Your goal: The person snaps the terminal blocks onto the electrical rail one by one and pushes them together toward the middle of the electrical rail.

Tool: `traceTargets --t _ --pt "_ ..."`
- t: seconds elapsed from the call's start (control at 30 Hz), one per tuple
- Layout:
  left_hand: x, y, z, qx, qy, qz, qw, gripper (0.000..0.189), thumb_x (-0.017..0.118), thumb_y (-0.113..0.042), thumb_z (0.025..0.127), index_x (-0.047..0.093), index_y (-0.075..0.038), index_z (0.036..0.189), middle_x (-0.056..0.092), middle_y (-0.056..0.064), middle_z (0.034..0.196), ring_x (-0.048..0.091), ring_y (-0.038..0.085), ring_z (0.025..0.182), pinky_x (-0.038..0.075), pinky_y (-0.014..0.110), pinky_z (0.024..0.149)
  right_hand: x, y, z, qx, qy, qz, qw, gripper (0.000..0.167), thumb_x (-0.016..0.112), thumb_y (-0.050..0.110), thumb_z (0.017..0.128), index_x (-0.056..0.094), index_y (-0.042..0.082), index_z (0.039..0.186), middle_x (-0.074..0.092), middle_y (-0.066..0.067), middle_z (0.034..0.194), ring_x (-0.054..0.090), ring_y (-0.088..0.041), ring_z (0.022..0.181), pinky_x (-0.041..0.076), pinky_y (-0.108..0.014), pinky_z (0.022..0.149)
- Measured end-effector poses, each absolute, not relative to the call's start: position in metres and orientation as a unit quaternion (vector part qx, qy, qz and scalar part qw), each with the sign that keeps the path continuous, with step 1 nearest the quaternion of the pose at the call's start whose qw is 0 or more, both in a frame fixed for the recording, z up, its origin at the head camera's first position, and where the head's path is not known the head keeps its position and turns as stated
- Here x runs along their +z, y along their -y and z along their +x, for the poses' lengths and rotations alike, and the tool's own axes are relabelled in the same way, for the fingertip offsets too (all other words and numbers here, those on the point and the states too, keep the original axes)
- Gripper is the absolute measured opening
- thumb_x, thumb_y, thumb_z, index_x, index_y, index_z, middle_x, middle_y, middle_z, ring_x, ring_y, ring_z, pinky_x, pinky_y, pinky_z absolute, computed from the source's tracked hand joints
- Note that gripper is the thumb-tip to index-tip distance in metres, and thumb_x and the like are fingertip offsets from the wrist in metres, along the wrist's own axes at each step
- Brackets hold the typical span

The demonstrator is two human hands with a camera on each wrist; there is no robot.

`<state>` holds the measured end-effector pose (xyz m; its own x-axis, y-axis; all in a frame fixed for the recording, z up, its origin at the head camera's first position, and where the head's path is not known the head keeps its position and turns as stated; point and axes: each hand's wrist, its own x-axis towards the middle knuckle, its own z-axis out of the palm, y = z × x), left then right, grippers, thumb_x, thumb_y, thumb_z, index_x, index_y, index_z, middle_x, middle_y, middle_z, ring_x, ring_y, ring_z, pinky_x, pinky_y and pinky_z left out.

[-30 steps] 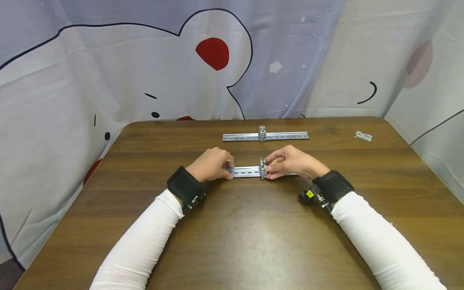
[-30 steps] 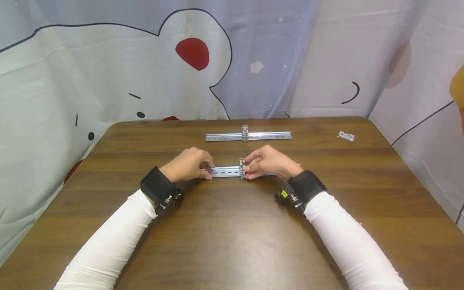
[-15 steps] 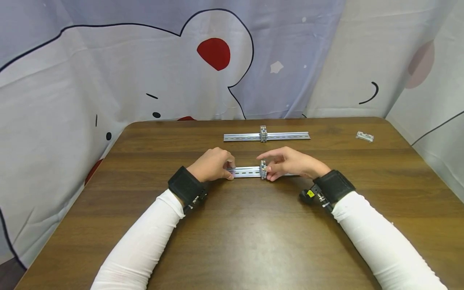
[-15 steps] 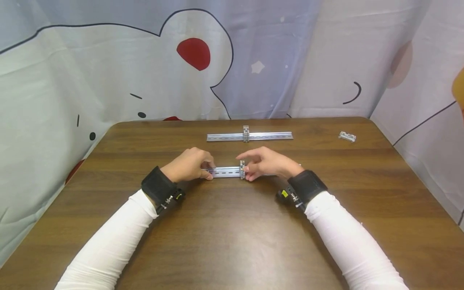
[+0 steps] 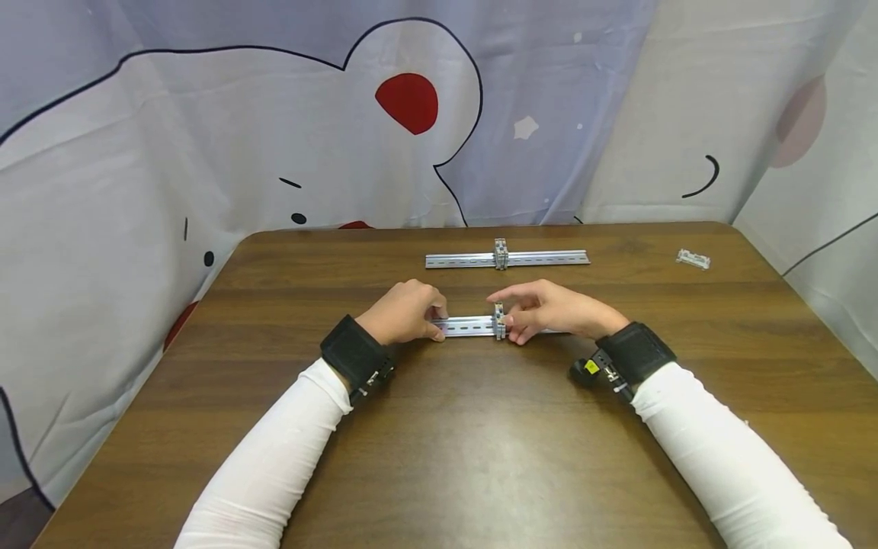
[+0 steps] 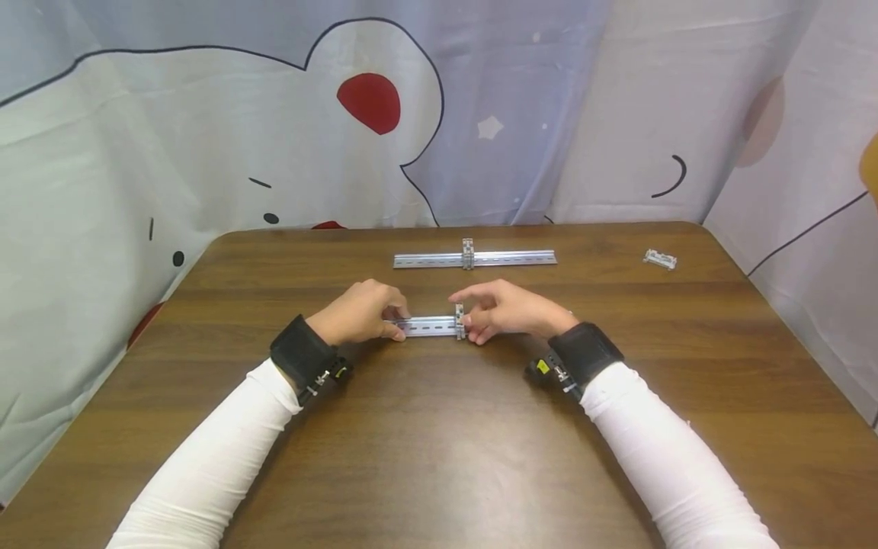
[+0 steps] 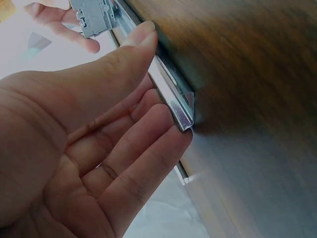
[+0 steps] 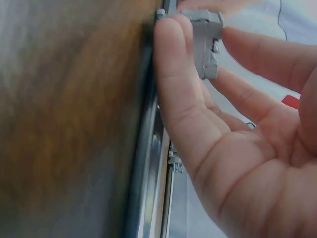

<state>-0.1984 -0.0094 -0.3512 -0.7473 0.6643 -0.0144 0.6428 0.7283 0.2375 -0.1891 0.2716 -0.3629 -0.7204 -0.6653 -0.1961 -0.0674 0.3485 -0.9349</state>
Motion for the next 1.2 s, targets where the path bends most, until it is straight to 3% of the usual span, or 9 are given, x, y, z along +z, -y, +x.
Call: traceTargets --t 0.13,0.23,0.4,0.57,0.77,0.83,0.97,1.1,1.2 --pt "-0.351 0.009 -0.198 0.108 -0.928 0.353 0.049 0.022 0.086 -0.028 0.074 0.074 -0.013 0.086 0.067 -0.002 0.081 0.056 0.012 0.073 0.046 0.030 0.069 -0.360 -0.278 -0.191 -0.507 -0.781 -0.231 0.280 0.055 0.056 0.008 0.097 0.036 0.002 0.148 0.065 -0.026 0.108 0.067 -0.037 0.092 0.055 -0.044 0.081" --pt "-0.350 0.010 -0.198 0.108 -0.928 0.354 0.048 0.022 0.086 -0.028 0.074 0.074 -0.013 0.086 0.068 -0.002 0.082 0.056 0.012 0.074 0.047 0.030 0.069 -0.356 -0.290 -0.194 -0.489 -0.808 -0.204 0.257 0.050 0.056 0.008 0.097 0.040 -0.001 0.144 0.065 -0.025 0.112 0.066 -0.036 0.095 0.055 -0.044 0.082" --pt "-0.351 0.011 -0.197 0.110 -0.927 0.354 0.046 0.023 0.086 -0.027 0.074 0.074 -0.013 0.087 0.068 -0.002 0.083 0.056 0.012 0.074 0.047 0.030 0.070 -0.350 -0.320 -0.201 -0.385 -0.891 -0.172 0.169 0.042 0.060 0.017 0.097 0.052 -0.003 0.134 0.066 -0.021 0.117 0.064 -0.033 0.102 0.053 -0.045 0.086" --pt "-0.351 0.012 -0.198 0.116 -0.926 0.358 0.044 0.022 0.086 -0.027 0.074 0.074 -0.013 0.087 0.069 -0.001 0.083 0.057 0.012 0.074 0.047 0.030 0.071 -0.348 -0.357 -0.206 -0.214 -0.962 -0.145 0.088 0.046 0.064 0.023 0.094 0.055 -0.005 0.129 0.061 -0.028 0.119 0.057 -0.042 0.110 0.045 -0.054 0.090" --pt "-0.352 0.012 -0.198 0.121 -0.925 0.358 0.050 0.022 0.086 -0.026 0.074 0.074 -0.014 0.087 0.068 -0.003 0.082 0.056 0.012 0.074 0.047 0.029 0.070 -0.352 -0.403 -0.210 -0.102 -0.983 -0.098 0.117 0.063 0.062 0.029 0.094 0.043 -0.013 0.137 0.038 -0.040 0.130 0.034 -0.056 0.121 0.029 -0.067 0.099" --pt "-0.353 0.011 -0.199 0.121 -0.925 0.356 0.051 0.021 0.086 -0.027 0.074 0.074 -0.014 0.087 0.068 -0.004 0.082 0.056 0.011 0.075 0.047 0.029 0.070 -0.353 -0.414 -0.210 -0.079 -0.987 -0.077 0.119 0.065 0.058 0.033 0.095 0.042 -0.016 0.135 0.038 -0.042 0.131 0.031 -0.057 0.123 0.026 -0.068 0.100" --pt "-0.353 0.013 -0.199 0.122 -0.926 0.354 0.050 0.021 0.086 -0.027 0.074 0.074 -0.014 0.087 0.069 -0.003 0.083 0.057 0.012 0.076 0.047 0.030 0.072 -0.355 -0.430 -0.206 -0.067 -0.991 -0.006 0.114 0.083 0.051 0.054 0.094 0.044 -0.021 0.127 0.026 -0.049 0.131 0.021 -0.064 0.121 0.024 -0.071 0.096" --pt "-0.352 0.014 -0.199 0.124 -0.926 0.354 0.048 0.021 0.086 -0.026 0.074 0.074 -0.014 0.087 0.069 -0.002 0.082 0.057 0.012 0.075 0.048 0.030 0.072 -0.360 -0.444 -0.203 -0.094 -0.988 0.040 0.115 0.111 0.049 0.075 0.084 0.028 -0.020 0.138 0.001 -0.047 0.145 -0.001 -0.068 0.131 0.008 -0.077 0.099" --pt "-0.354 0.014 -0.200 0.122 -0.924 0.359 0.043 0.022 0.086 -0.027 0.074 0.074 -0.014 0.086 0.068 -0.003 0.081 0.057 0.011 0.074 0.047 0.030 0.071 -0.361 -0.453 -0.201 -0.097 -0.985 0.033 0.142 0.118 0.046 0.077 0.084 0.013 -0.019 0.144 -0.006 -0.049 0.144 -0.009 -0.070 0.129 0.000 -0.081 0.096"
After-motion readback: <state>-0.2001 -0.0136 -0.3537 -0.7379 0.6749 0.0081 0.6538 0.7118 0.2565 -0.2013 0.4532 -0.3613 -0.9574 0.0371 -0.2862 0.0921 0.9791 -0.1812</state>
